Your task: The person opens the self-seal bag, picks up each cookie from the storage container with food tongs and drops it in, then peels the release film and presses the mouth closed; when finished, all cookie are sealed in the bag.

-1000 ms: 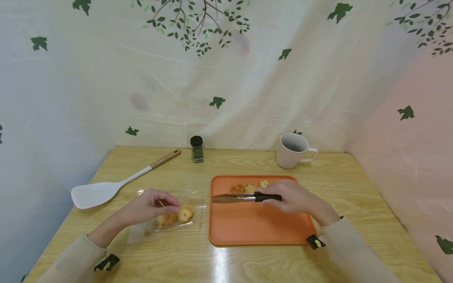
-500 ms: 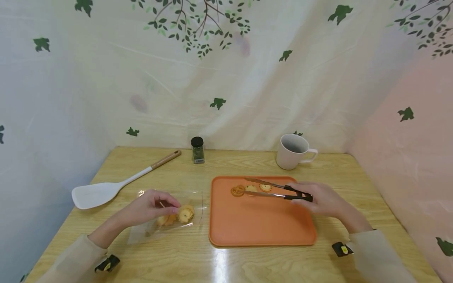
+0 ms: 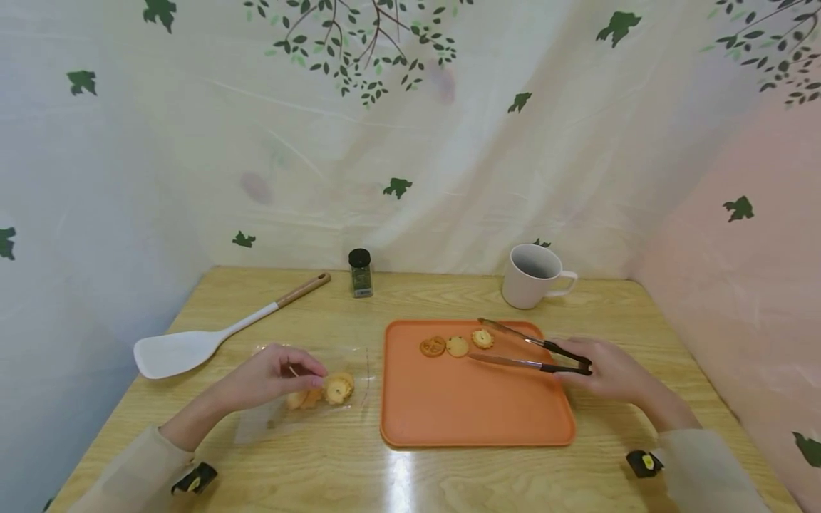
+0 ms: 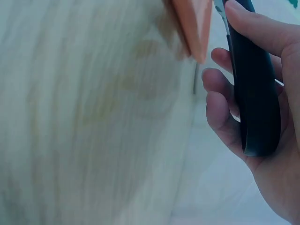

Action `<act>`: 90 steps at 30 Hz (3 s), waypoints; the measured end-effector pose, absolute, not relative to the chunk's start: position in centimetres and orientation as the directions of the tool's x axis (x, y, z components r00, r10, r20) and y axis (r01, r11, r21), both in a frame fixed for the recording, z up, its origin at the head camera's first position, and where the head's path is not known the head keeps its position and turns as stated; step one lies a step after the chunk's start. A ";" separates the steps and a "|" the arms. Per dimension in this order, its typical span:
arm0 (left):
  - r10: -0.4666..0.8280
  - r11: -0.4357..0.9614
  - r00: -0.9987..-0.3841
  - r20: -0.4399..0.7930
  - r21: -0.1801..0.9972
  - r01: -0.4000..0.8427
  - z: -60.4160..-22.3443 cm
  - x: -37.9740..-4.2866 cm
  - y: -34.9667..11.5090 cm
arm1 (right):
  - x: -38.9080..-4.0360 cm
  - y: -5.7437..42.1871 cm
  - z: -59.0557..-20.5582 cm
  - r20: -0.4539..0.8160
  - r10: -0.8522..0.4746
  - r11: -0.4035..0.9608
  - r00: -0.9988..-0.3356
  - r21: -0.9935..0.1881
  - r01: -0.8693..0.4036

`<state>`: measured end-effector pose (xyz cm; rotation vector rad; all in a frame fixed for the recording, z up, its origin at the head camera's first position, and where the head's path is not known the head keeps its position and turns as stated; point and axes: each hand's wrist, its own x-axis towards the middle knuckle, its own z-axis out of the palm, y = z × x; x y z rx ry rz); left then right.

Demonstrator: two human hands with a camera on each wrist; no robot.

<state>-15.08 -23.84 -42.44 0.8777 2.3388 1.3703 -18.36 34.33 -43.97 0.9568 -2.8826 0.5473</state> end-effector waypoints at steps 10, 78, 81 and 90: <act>0.640 0.343 -0.765 0.071 0.864 0.368 -42.6 -15.2 -24.0 | -18.5 34.9 -44.9 0.168 -0.582 0.739 -0.796 -0.299 -0.603; 0.640 0.331 -0.763 0.086 0.866 0.375 -43.2 -15.9 -24.0 | -18.2 28.1 -42.5 0.211 -0.769 0.485 -0.603 -0.420 -0.767; 0.648 0.326 -0.756 0.094 0.863 0.387 -43.1 -15.9 -23.9 | -18.3 26.7 -42.3 0.181 -0.797 0.460 -0.576 -0.437 -0.773; 0.645 0.327 -0.759 0.093 0.863 0.384 -43.1 -15.9 -23.8 | -19.2 21.8 -41.5 0.125 -0.846 0.409 -0.518 -0.471 -0.782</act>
